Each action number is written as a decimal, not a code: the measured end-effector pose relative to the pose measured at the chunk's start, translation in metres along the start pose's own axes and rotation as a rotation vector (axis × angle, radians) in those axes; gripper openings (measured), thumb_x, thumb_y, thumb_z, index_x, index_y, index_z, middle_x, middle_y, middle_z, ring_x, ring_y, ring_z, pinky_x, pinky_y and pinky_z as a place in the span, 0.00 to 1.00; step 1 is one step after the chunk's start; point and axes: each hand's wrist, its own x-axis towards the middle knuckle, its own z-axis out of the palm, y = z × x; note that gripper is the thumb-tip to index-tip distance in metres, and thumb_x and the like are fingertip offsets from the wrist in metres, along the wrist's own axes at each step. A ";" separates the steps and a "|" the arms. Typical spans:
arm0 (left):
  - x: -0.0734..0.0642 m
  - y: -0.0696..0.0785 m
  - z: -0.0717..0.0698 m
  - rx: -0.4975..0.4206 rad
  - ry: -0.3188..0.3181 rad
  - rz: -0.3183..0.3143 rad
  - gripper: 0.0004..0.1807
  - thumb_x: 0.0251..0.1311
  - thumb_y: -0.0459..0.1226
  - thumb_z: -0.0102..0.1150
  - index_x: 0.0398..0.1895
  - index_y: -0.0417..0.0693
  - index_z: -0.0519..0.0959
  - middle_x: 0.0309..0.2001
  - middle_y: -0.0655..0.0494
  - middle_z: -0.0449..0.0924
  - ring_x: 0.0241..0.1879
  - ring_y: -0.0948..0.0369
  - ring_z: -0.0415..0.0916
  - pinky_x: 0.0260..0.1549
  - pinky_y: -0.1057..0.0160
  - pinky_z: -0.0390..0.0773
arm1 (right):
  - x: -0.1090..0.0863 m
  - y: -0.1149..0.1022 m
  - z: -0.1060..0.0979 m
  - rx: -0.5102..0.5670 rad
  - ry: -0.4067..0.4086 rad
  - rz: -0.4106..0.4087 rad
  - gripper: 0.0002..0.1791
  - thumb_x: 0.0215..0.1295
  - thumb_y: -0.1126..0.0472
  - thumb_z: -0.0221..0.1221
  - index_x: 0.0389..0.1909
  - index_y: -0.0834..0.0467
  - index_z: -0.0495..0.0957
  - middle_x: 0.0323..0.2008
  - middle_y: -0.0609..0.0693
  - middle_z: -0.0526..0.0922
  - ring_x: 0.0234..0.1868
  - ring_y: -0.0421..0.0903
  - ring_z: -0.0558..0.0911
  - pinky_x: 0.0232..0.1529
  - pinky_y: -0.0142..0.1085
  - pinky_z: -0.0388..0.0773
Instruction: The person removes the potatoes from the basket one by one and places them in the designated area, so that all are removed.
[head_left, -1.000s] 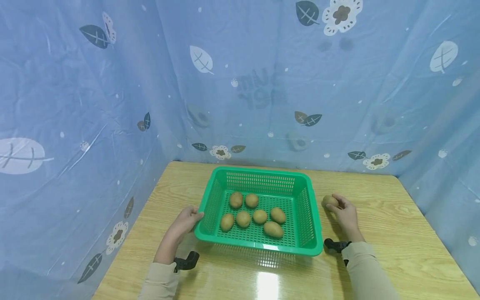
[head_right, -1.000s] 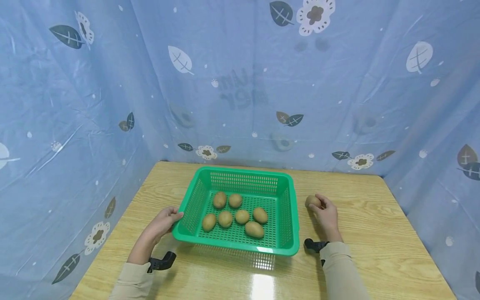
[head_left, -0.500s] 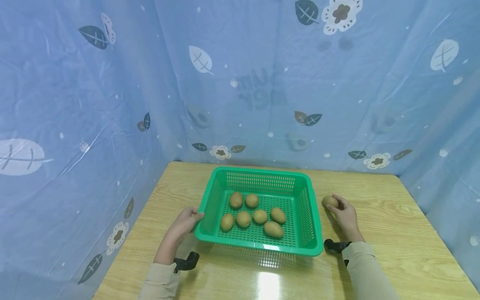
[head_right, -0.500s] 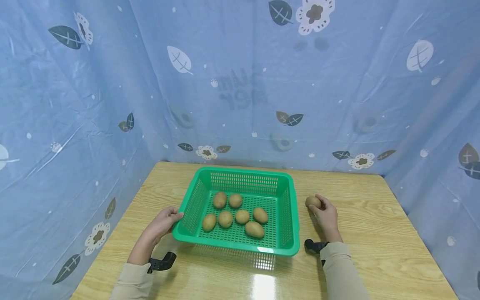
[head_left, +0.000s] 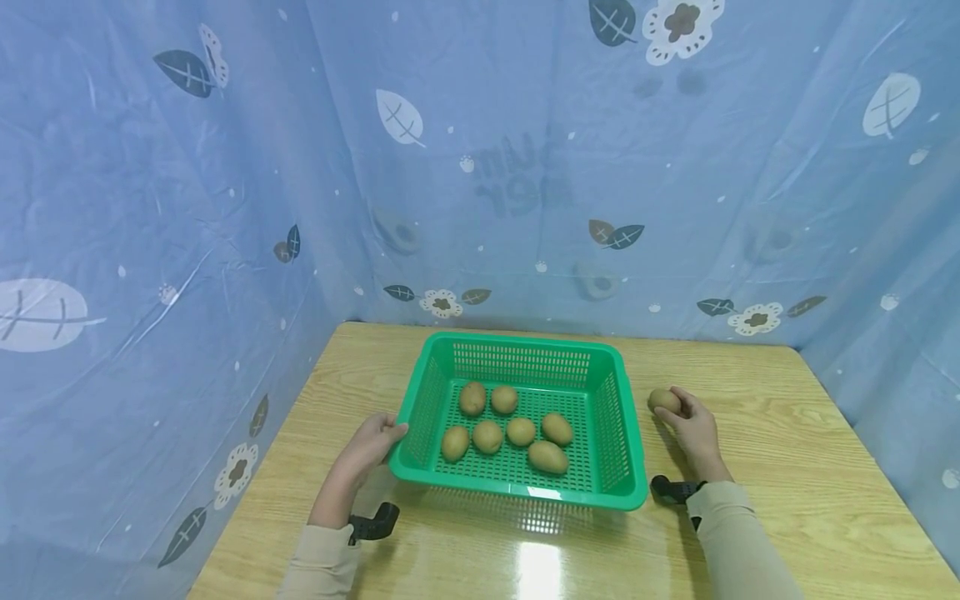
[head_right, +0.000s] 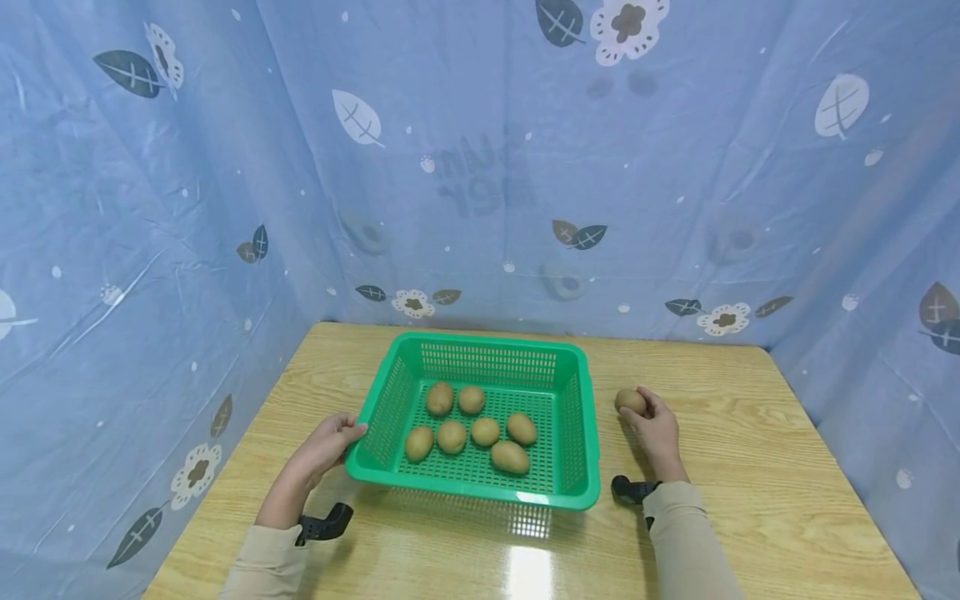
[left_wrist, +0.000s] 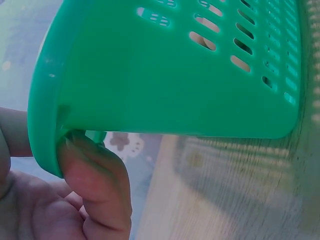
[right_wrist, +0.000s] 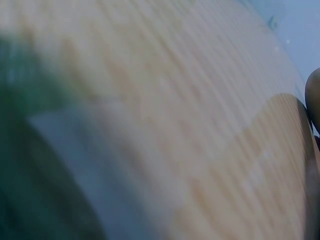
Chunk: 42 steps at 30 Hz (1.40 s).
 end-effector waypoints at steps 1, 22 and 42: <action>0.000 0.000 0.000 -0.003 -0.001 0.001 0.15 0.71 0.37 0.45 0.49 0.30 0.69 0.41 0.40 0.75 0.37 0.55 0.79 0.35 0.60 0.79 | 0.000 -0.001 0.000 0.001 0.000 0.001 0.37 0.68 0.53 0.56 0.72 0.61 0.52 0.69 0.65 0.60 0.65 0.59 0.65 0.38 0.13 0.64; 0.003 -0.002 0.003 0.010 0.006 0.000 0.14 0.70 0.35 0.44 0.47 0.29 0.69 0.41 0.40 0.75 0.37 0.56 0.78 0.35 0.60 0.79 | -0.012 0.005 -0.010 0.092 -0.024 0.010 0.45 0.68 0.47 0.54 0.74 0.61 0.40 0.74 0.61 0.42 0.74 0.60 0.48 0.70 0.42 0.52; -0.003 0.003 0.001 0.031 0.007 0.026 0.17 0.70 0.36 0.44 0.51 0.27 0.68 0.40 0.39 0.76 0.34 0.57 0.79 0.33 0.60 0.79 | -0.032 -0.057 -0.028 0.018 0.124 -0.297 0.36 0.68 0.58 0.55 0.72 0.60 0.51 0.72 0.61 0.55 0.73 0.47 0.55 0.66 0.20 0.54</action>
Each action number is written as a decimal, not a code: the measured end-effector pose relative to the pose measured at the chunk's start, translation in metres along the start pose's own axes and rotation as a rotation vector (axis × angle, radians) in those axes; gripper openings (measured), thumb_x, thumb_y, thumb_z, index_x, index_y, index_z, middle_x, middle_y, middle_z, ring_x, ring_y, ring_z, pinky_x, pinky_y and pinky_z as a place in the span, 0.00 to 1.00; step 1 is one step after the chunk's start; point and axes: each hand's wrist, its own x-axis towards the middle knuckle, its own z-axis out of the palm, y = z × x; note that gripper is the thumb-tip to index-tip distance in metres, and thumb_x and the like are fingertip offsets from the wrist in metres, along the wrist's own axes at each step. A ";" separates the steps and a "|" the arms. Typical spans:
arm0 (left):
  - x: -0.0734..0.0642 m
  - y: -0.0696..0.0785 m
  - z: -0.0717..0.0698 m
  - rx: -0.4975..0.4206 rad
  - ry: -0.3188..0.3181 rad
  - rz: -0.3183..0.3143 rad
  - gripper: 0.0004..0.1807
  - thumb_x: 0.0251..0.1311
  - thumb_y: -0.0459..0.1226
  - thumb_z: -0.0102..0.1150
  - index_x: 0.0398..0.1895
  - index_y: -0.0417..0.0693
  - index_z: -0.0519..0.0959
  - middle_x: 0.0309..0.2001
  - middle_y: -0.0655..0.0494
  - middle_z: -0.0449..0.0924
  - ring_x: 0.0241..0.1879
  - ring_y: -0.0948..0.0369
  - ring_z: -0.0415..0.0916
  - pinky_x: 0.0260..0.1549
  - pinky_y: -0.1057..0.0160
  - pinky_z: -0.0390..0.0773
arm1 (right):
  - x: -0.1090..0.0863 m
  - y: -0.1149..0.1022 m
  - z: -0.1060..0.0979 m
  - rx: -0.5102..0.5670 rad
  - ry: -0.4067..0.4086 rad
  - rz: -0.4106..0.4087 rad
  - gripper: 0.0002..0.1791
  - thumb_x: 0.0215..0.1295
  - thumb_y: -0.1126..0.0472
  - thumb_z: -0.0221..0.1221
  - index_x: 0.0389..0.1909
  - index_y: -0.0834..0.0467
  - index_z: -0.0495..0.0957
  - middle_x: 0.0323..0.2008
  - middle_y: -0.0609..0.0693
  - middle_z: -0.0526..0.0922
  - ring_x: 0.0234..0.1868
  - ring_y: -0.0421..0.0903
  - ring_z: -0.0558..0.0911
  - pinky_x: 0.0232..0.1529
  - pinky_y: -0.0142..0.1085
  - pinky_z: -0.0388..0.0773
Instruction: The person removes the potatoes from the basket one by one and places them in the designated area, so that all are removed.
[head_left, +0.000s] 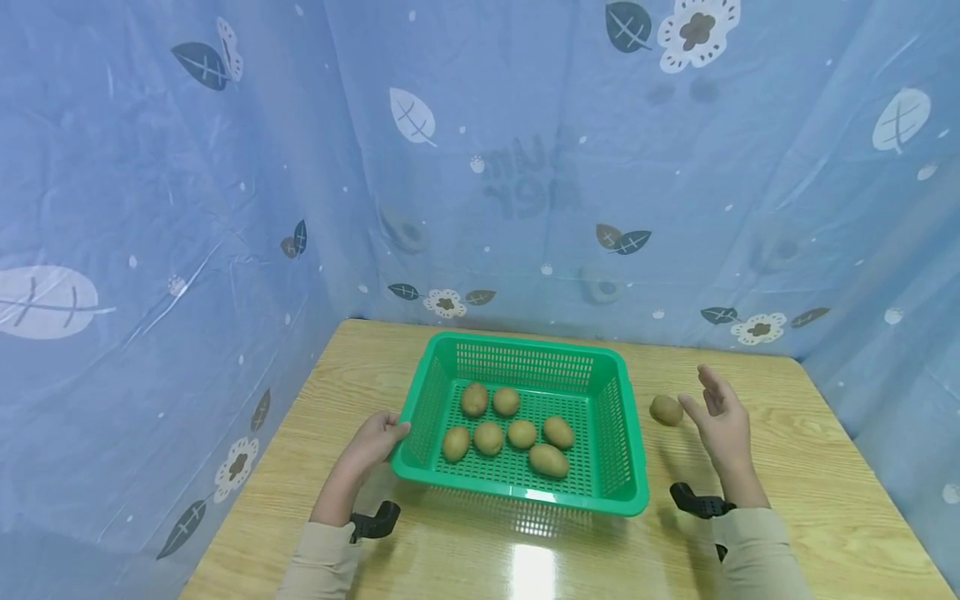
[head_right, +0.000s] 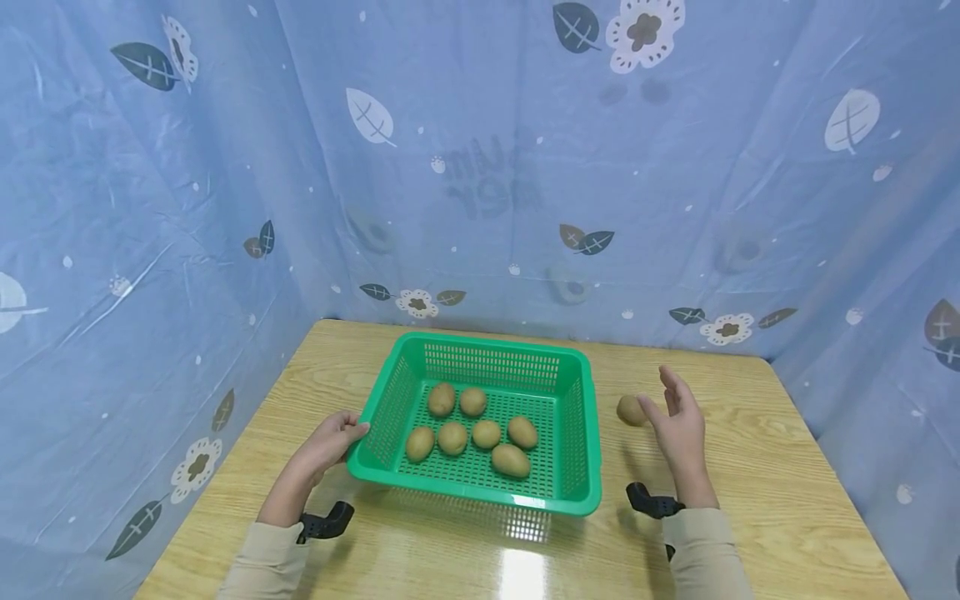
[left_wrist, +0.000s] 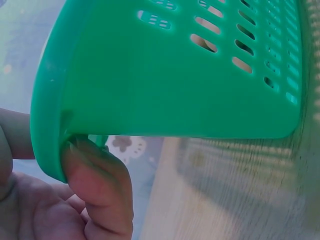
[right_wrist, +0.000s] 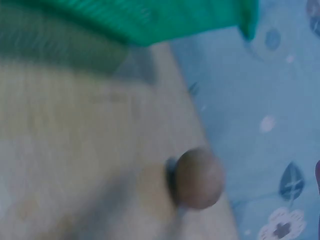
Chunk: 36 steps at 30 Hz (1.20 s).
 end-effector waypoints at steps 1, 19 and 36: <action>0.000 0.000 0.000 0.000 0.001 0.000 0.17 0.70 0.36 0.45 0.51 0.27 0.68 0.40 0.39 0.76 0.34 0.57 0.79 0.33 0.60 0.79 | 0.001 -0.004 0.000 0.004 0.005 -0.016 0.36 0.68 0.58 0.56 0.72 0.60 0.52 0.71 0.61 0.56 0.73 0.46 0.57 0.65 0.20 0.55; 0.003 -0.005 0.001 0.012 0.030 -0.019 0.16 0.69 0.36 0.45 0.49 0.29 0.70 0.39 0.41 0.76 0.33 0.58 0.78 0.33 0.62 0.78 | 0.009 -0.071 0.024 0.264 -0.112 -0.203 0.32 0.65 0.68 0.57 0.69 0.62 0.59 0.68 0.58 0.63 0.66 0.36 0.65 0.62 0.21 0.61; 0.002 -0.003 0.001 -0.006 0.014 -0.007 0.15 0.70 0.36 0.45 0.48 0.28 0.69 0.38 0.42 0.76 0.32 0.59 0.78 0.32 0.62 0.78 | 0.014 -0.082 0.052 0.342 -0.227 -0.236 0.32 0.65 0.68 0.57 0.68 0.66 0.58 0.68 0.62 0.62 0.67 0.38 0.65 0.64 0.24 0.61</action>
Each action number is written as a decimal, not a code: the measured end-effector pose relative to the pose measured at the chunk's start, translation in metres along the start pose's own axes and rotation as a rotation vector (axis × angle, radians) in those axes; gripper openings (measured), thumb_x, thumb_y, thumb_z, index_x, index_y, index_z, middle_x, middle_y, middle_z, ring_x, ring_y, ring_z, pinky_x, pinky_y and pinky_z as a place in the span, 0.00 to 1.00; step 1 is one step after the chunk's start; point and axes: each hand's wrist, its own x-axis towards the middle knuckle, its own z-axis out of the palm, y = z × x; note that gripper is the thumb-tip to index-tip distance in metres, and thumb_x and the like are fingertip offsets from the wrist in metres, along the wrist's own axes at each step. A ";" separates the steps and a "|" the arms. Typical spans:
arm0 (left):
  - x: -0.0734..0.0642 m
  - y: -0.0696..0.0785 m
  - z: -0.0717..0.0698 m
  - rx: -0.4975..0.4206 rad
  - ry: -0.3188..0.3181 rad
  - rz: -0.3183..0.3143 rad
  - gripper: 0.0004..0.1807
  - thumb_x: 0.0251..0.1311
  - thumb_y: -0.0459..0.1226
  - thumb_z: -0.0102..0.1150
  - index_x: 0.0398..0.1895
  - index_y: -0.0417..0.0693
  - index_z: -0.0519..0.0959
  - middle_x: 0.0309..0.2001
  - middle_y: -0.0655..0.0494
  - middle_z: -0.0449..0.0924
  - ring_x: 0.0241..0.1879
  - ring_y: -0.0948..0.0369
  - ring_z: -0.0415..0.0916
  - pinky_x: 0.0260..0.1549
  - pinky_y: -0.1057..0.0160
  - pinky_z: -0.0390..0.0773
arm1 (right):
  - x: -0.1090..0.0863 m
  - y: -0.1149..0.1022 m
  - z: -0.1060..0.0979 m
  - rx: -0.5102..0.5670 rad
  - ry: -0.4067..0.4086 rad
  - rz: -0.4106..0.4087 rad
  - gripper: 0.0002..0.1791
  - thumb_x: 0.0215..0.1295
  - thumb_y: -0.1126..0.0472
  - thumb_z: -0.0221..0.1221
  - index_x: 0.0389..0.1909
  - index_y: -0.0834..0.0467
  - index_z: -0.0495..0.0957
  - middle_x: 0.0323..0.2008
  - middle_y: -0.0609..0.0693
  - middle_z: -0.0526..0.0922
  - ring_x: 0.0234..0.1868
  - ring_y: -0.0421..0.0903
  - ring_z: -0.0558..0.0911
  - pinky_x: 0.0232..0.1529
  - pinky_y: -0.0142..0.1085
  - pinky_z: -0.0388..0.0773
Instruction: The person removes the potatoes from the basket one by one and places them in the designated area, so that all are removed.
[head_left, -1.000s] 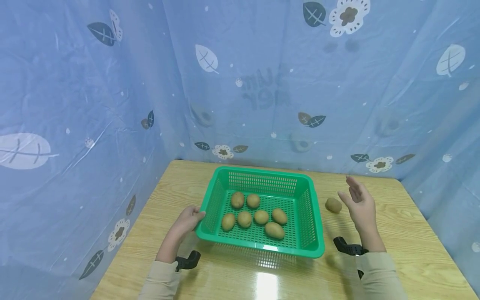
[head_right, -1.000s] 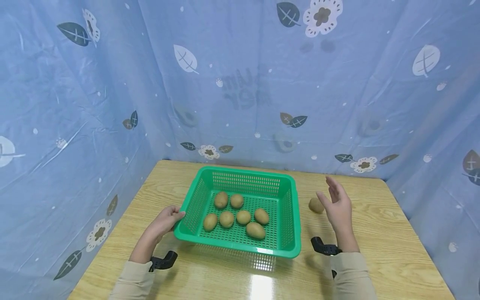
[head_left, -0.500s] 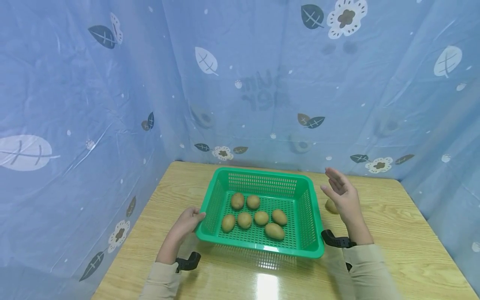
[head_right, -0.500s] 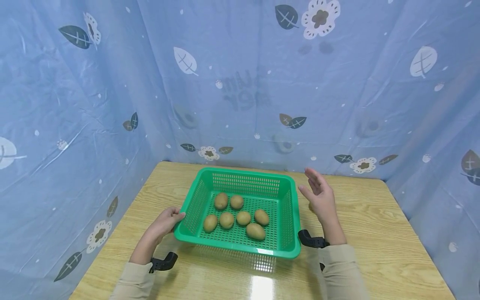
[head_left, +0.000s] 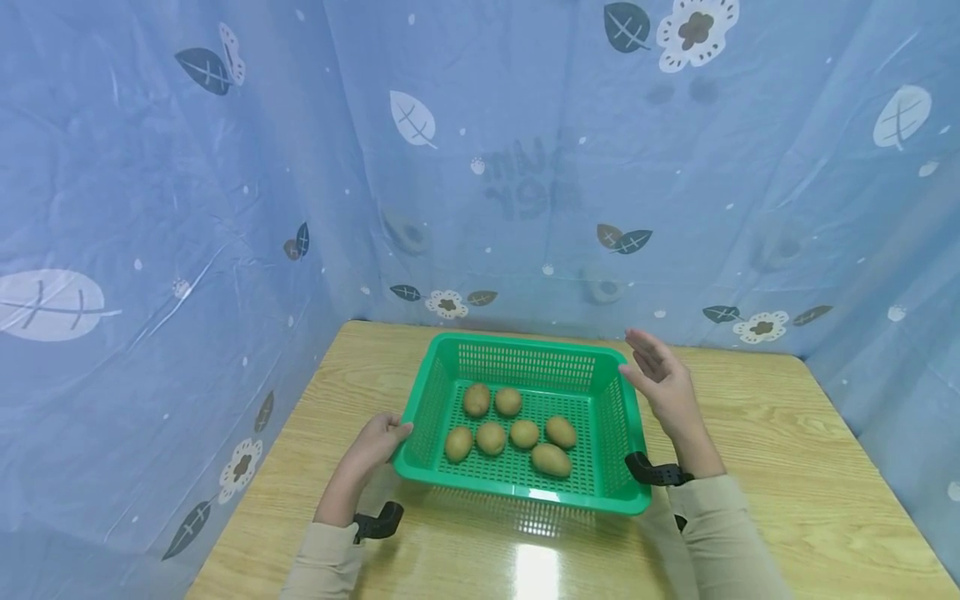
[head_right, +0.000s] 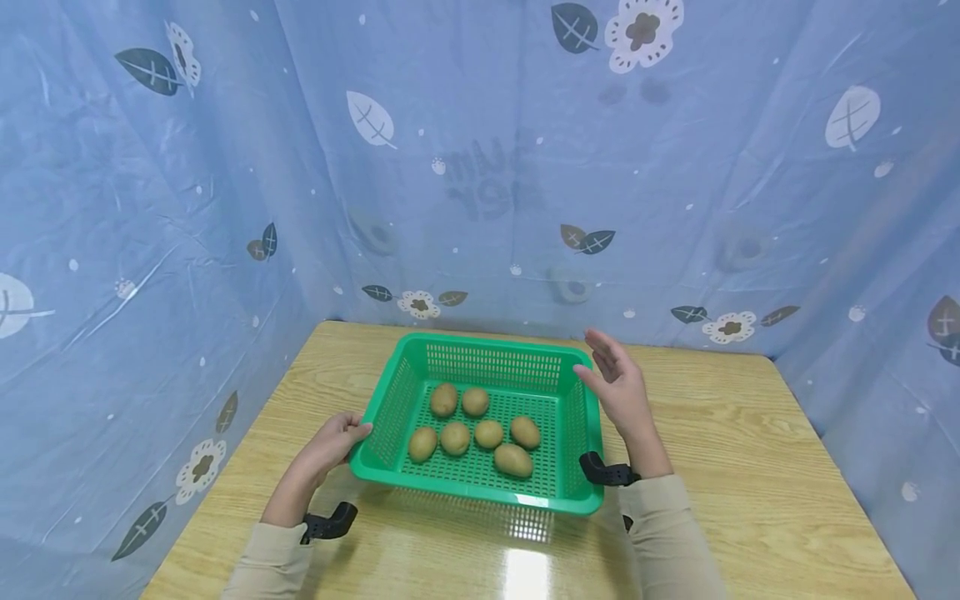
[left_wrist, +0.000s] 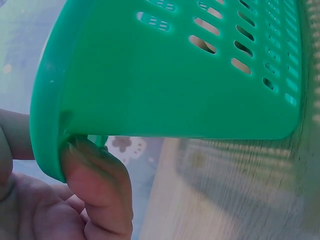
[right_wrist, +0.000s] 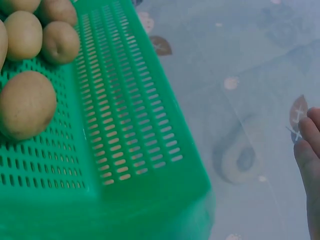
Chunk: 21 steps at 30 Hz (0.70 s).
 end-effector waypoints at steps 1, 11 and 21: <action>0.000 0.000 0.000 0.002 0.002 0.000 0.15 0.70 0.36 0.45 0.48 0.29 0.69 0.38 0.42 0.76 0.32 0.59 0.77 0.31 0.62 0.78 | 0.001 0.001 0.001 -0.013 -0.011 0.005 0.32 0.66 0.67 0.57 0.69 0.64 0.58 0.68 0.61 0.62 0.67 0.38 0.65 0.64 0.24 0.60; 0.000 -0.001 0.001 0.008 0.005 -0.011 0.15 0.70 0.36 0.45 0.48 0.29 0.70 0.37 0.43 0.76 0.33 0.58 0.77 0.32 0.62 0.77 | 0.007 0.014 0.017 0.049 -0.102 0.016 0.33 0.67 0.68 0.55 0.70 0.65 0.54 0.70 0.57 0.61 0.71 0.52 0.58 0.65 0.24 0.59; 0.002 -0.001 0.001 0.004 0.007 -0.004 0.16 0.70 0.35 0.45 0.49 0.28 0.69 0.40 0.42 0.76 0.34 0.58 0.77 0.33 0.62 0.77 | 0.023 0.021 0.030 0.076 -0.189 0.041 0.34 0.67 0.67 0.55 0.71 0.62 0.53 0.71 0.63 0.55 0.73 0.55 0.54 0.67 0.27 0.57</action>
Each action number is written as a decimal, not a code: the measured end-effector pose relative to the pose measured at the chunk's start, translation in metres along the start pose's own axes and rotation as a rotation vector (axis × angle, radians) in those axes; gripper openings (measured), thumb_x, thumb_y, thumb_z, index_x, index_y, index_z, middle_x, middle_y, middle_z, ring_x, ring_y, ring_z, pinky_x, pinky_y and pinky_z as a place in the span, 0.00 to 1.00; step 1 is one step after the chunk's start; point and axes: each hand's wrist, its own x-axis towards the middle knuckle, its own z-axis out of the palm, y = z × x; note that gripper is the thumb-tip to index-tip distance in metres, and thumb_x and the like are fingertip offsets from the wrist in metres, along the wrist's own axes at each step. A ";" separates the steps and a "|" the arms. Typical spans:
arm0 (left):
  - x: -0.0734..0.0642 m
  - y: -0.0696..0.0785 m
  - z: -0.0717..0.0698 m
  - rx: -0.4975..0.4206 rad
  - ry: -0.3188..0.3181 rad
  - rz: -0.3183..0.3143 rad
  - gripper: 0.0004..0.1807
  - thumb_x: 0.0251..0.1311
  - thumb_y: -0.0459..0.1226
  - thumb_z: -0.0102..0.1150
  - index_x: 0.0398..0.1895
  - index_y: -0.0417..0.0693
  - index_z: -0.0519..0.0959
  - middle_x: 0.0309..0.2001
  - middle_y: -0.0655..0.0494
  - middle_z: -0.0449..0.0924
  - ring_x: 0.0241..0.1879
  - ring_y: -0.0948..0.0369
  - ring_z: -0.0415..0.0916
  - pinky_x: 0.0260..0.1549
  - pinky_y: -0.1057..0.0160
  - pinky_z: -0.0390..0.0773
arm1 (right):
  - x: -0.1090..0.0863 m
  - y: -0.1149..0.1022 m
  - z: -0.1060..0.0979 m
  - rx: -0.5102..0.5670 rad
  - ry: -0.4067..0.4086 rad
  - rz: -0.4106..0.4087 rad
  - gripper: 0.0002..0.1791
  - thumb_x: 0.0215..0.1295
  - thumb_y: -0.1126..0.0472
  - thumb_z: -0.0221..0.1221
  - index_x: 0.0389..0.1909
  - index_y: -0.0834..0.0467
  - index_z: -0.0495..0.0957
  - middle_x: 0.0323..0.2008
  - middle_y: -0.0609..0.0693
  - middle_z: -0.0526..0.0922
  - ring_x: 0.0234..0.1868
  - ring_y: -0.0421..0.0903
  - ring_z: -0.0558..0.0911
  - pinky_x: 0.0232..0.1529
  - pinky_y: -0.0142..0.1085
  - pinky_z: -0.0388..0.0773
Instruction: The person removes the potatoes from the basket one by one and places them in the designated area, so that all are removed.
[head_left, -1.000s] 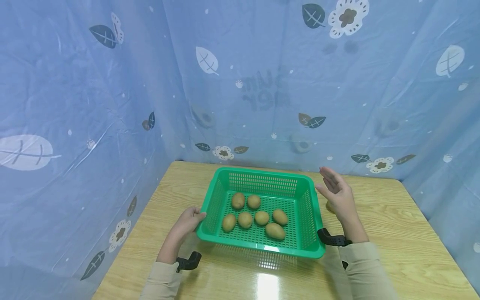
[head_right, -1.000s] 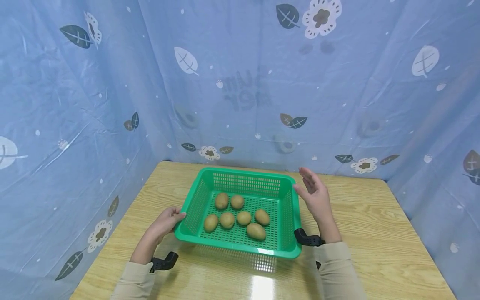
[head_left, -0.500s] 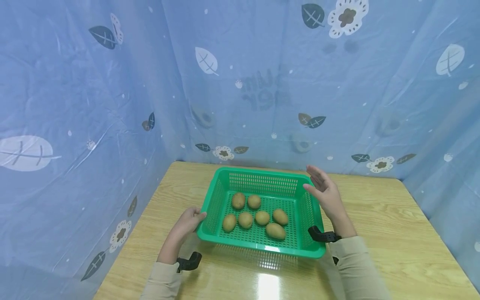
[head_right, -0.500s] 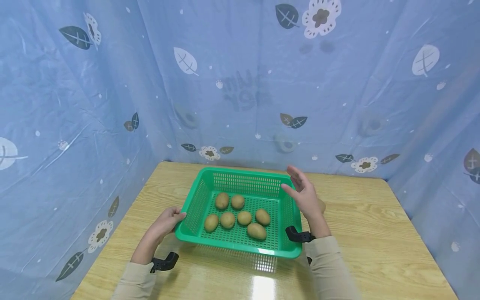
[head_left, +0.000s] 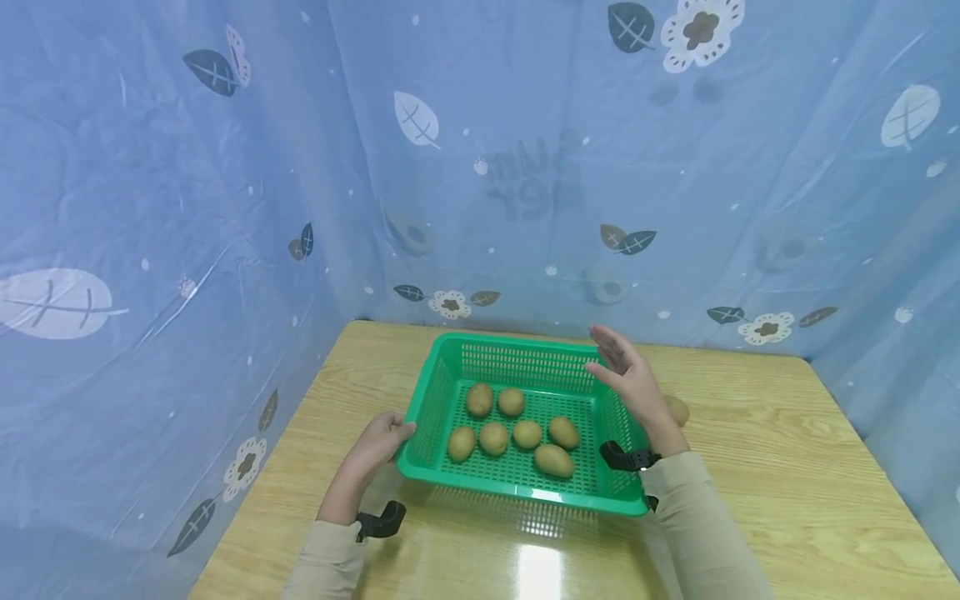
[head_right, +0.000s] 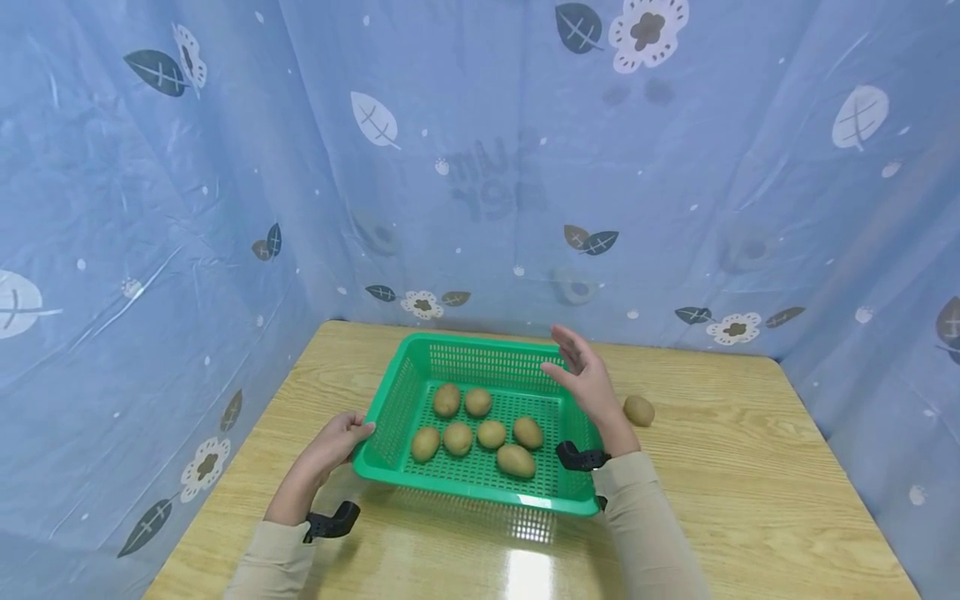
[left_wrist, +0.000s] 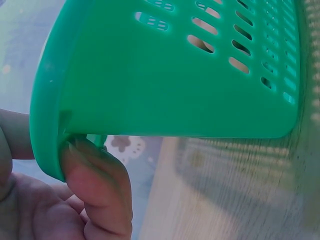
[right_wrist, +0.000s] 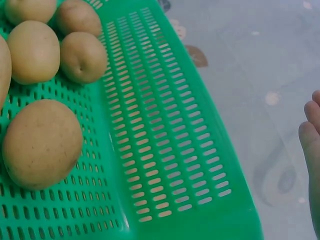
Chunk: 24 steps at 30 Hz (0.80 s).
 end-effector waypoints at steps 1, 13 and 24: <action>0.000 0.000 0.000 0.000 0.001 0.000 0.16 0.70 0.35 0.45 0.49 0.28 0.70 0.40 0.42 0.76 0.34 0.58 0.77 0.33 0.62 0.77 | 0.001 0.001 0.001 -0.002 -0.010 0.006 0.34 0.67 0.67 0.55 0.71 0.62 0.53 0.71 0.63 0.55 0.73 0.55 0.54 0.68 0.28 0.56; 0.000 0.002 0.000 0.000 -0.002 0.005 0.16 0.70 0.36 0.45 0.48 0.28 0.70 0.40 0.41 0.76 0.33 0.58 0.78 0.32 0.63 0.78 | 0.009 0.018 0.001 0.012 -0.169 0.111 0.34 0.68 0.65 0.54 0.71 0.63 0.52 0.72 0.63 0.52 0.73 0.59 0.51 0.71 0.45 0.50; 0.002 0.000 0.000 0.003 0.007 -0.011 0.15 0.70 0.36 0.45 0.48 0.28 0.70 0.39 0.42 0.77 0.34 0.58 0.78 0.33 0.63 0.78 | 0.010 0.024 0.004 -0.073 -0.367 0.203 0.35 0.66 0.64 0.57 0.70 0.63 0.54 0.71 0.64 0.55 0.72 0.62 0.52 0.70 0.56 0.49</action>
